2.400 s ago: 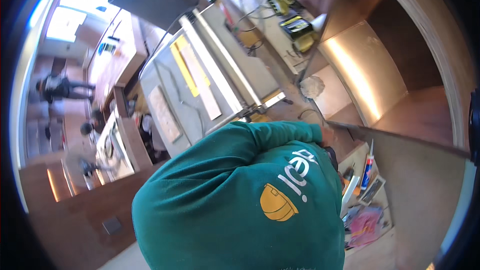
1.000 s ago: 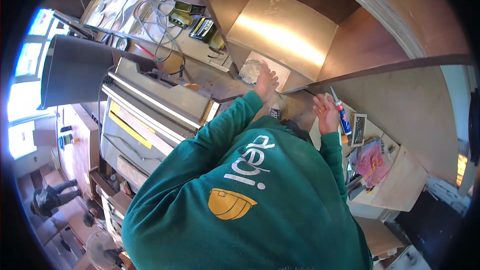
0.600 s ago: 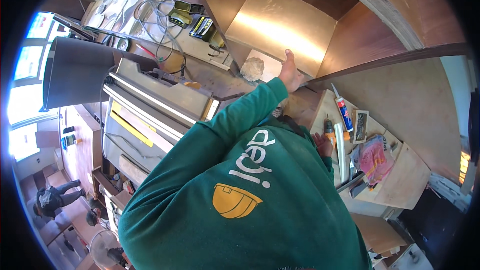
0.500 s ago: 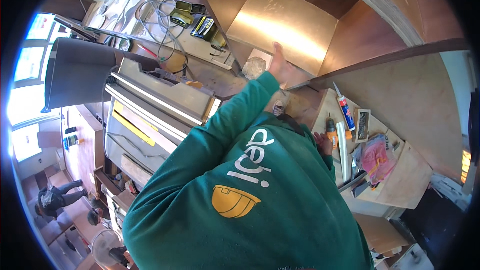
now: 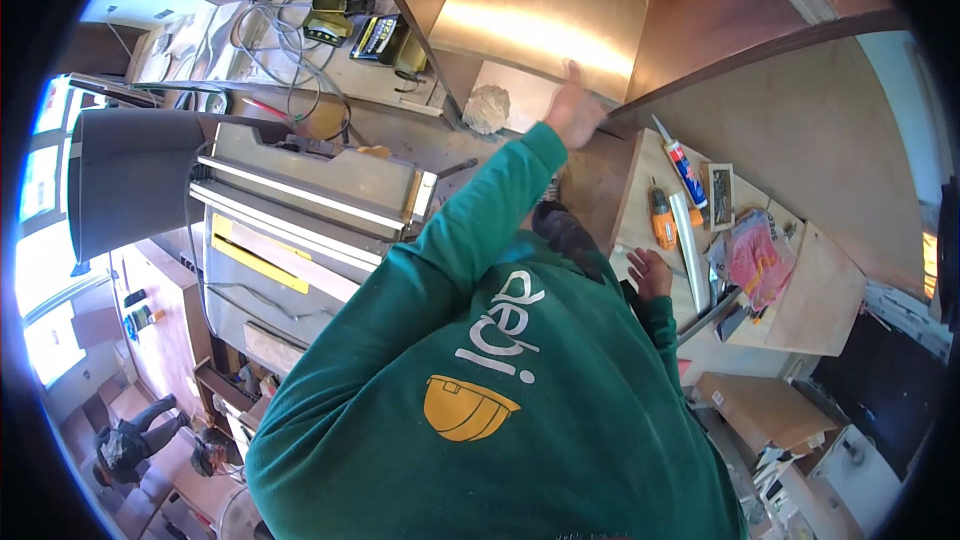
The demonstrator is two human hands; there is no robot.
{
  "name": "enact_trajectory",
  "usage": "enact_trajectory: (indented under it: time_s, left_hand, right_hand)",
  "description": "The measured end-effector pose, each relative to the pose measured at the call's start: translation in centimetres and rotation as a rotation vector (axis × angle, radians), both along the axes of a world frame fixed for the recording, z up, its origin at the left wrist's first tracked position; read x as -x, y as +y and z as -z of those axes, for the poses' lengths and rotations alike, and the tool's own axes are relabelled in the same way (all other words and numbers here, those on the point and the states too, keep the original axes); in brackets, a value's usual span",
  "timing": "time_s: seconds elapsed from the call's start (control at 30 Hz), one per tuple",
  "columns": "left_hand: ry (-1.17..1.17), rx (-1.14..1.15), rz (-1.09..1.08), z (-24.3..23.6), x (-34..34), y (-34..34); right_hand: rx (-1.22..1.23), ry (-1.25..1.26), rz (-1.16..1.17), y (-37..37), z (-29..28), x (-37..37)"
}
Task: The person measures and fits a flexible edge banding strip to the curved edge of a wooden cabinet shelf. They repeatedly align the strip, press it into place, and adjust its position to ensure a snug fit along the contour.
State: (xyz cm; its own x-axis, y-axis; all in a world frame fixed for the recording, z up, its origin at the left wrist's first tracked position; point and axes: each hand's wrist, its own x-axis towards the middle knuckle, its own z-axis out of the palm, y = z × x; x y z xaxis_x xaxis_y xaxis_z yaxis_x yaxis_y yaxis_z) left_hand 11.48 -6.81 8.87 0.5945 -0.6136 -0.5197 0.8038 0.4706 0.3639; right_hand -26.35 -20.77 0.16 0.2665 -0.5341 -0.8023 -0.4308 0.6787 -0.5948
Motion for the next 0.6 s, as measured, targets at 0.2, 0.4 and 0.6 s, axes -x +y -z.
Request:
enact_trajectory:
  time_s: [0.2,0.4,0.6]
  left_hand:
    - [-0.599,-0.511,-0.266,13.6,1.1,0.4]
    - [-0.250,-0.606,-0.176,6.2,-4.5,3.7]
    - [-0.289,-0.815,-0.164,7.9,-8.4,4.1]
  right_hand:
    - [-0.056,-0.015,-0.085,3.9,-0.3,4.7]
    - [-0.046,0.023,0.100,6.2,1.1,9.8]
    - [0.075,0.015,-0.008,5.4,1.3,11.6]
